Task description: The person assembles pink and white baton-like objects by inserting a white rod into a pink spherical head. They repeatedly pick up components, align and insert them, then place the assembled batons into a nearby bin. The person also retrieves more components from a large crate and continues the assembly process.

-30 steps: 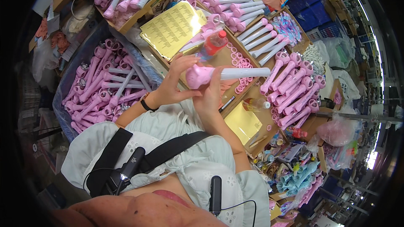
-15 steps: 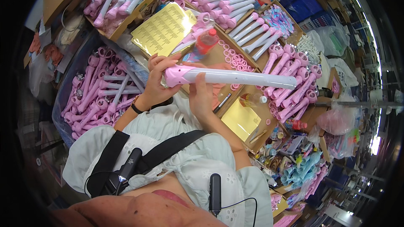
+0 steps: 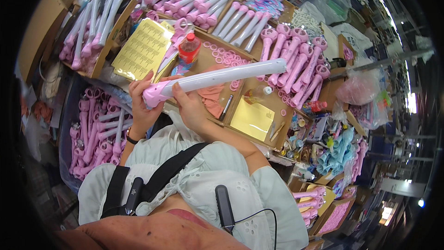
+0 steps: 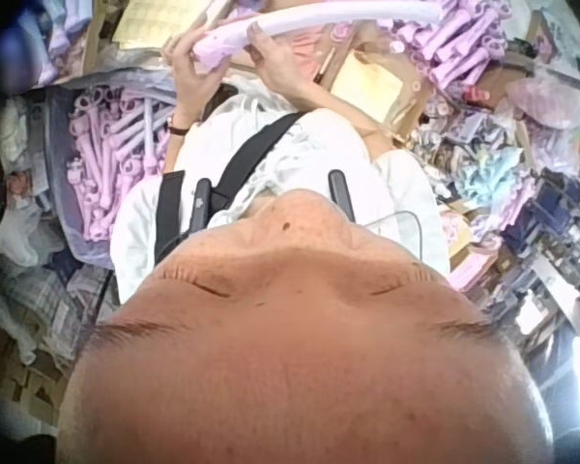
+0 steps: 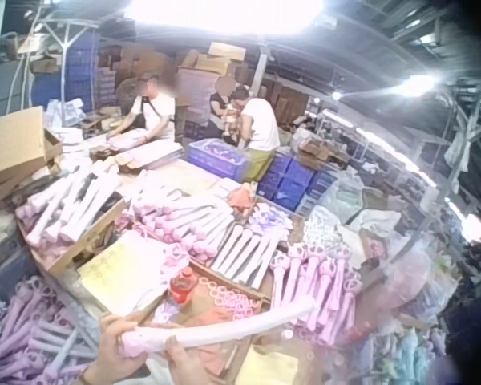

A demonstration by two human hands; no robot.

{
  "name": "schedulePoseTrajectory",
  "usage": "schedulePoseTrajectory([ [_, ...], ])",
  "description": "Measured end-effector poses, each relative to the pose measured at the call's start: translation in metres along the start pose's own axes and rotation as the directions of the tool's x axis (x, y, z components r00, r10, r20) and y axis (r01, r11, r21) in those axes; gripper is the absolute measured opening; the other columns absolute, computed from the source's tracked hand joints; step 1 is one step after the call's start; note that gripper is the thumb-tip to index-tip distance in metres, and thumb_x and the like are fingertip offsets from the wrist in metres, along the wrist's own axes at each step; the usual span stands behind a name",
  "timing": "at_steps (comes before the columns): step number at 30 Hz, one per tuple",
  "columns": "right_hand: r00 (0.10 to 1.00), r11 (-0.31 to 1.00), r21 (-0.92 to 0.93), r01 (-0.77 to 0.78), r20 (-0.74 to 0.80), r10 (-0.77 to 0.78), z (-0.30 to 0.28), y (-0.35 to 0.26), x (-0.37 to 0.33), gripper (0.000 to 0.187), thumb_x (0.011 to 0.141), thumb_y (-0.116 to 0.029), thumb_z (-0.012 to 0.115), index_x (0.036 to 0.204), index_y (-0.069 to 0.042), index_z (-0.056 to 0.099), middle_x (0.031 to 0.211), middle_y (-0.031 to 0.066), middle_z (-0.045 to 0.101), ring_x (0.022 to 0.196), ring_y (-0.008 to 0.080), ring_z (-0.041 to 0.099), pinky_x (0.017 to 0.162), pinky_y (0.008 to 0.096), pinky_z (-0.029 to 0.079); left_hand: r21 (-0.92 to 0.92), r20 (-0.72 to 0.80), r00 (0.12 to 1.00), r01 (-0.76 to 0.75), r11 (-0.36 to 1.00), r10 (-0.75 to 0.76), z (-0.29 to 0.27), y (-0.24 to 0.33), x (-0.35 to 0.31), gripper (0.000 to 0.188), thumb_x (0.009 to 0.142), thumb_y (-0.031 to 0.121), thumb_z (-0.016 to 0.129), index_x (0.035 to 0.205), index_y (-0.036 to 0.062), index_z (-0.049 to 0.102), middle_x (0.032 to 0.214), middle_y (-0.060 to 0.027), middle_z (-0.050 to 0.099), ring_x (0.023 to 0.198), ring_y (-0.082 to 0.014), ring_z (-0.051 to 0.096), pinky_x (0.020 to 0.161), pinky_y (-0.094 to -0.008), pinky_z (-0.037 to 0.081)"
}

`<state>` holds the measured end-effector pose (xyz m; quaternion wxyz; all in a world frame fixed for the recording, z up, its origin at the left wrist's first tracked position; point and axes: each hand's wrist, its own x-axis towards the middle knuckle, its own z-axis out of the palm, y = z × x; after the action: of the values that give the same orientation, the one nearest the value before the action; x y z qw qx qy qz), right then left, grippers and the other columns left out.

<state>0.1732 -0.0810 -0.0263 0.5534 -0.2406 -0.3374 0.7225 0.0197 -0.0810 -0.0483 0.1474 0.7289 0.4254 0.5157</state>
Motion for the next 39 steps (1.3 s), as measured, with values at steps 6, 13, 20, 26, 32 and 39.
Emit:
schedulePoseTrajectory([
  [6,0.999,1.000,-0.026,-0.015,-0.033,0.014,-0.006,0.005,0.001,0.035,0.094,-0.026,0.047,0.120,-0.003,0.045,0.121,0.0124,0.051,0.114,0.0199,0.047,0.099,0.0370,0.036,-0.096,-0.072,0.995,0.056,0.994,-0.063,0.007,-0.010,-0.009,0.059,0.064,-0.001,0.070,0.115,0.0093,0.042,0.131,-0.0162,0.047,0.110,-0.0269,0.042,0.101,-0.0381,0.025],
  [13,0.996,0.998,-0.035,0.051,-0.065,-0.053,-0.013,0.008,0.002,0.032,0.094,-0.023,0.048,0.118,-0.002,0.047,0.120,0.0112,0.052,0.114,0.0194,0.047,0.099,0.0375,0.036,-0.193,-0.069,0.980,0.170,0.966,-0.186,0.004,-0.027,-0.021,0.057,0.068,-0.006,0.066,0.117,0.0102,0.039,0.136,-0.0194,0.039,0.110,-0.0249,0.042,0.100,-0.0350,0.028],
  [20,0.995,0.997,-0.039,0.063,-0.080,-0.066,-0.016,0.012,0.000,0.031,0.094,-0.023,0.049,0.117,-0.003,0.048,0.117,0.0097,0.053,0.112,0.0192,0.049,0.098,0.0369,0.038,-0.373,-0.031,0.950,0.277,0.885,-0.311,0.007,-0.046,-0.035,0.059,0.072,-0.012,0.062,0.122,0.0092,0.038,0.140,-0.0176,0.035,0.119,-0.0211,0.042,0.098,-0.0297,0.034],
  [26,0.940,0.971,-0.006,0.237,-0.253,-0.231,-0.038,-0.003,0.000,0.024,0.092,-0.018,0.049,0.110,-0.003,0.052,0.111,0.0097,0.058,0.105,0.0193,0.054,0.094,0.0364,0.040,-0.343,-0.013,0.937,0.324,0.882,-0.349,-0.007,-0.058,-0.035,0.059,0.074,-0.008,0.065,0.125,0.0067,0.039,0.134,-0.0139,0.043,0.115,-0.0204,0.049,0.096,-0.0311,0.040],
  [32,0.832,0.878,0.145,0.456,-0.421,-0.362,-0.125,-0.035,0.005,0.027,0.087,-0.008,0.048,0.113,-0.004,0.053,0.120,0.0156,0.054,0.111,0.0299,0.053,0.094,0.0438,0.044,-0.591,0.078,0.903,0.383,0.710,-0.423,-0.037,-0.039,-0.022,0.067,0.071,0.003,0.075,0.130,0.0035,0.043,0.126,-0.0092,0.050,0.115,-0.0181,0.048,0.098,-0.0299,0.038],
  [39,0.909,0.877,0.473,-0.087,-0.323,0.264,-0.176,0.057,0.005,0.029,0.085,-0.007,0.047,0.111,0.005,0.050,0.113,0.0179,0.056,0.106,0.0310,0.054,0.093,0.0446,0.044,-0.381,-0.113,0.994,-0.045,0.923,0.002,-0.016,0.002,0.008,0.114,0.064,0.013,0.083,0.142,0.0128,-0.001,0.114,-0.0165,0.053,0.110,-0.0253,0.053,0.108,-0.0467,0.024],
])
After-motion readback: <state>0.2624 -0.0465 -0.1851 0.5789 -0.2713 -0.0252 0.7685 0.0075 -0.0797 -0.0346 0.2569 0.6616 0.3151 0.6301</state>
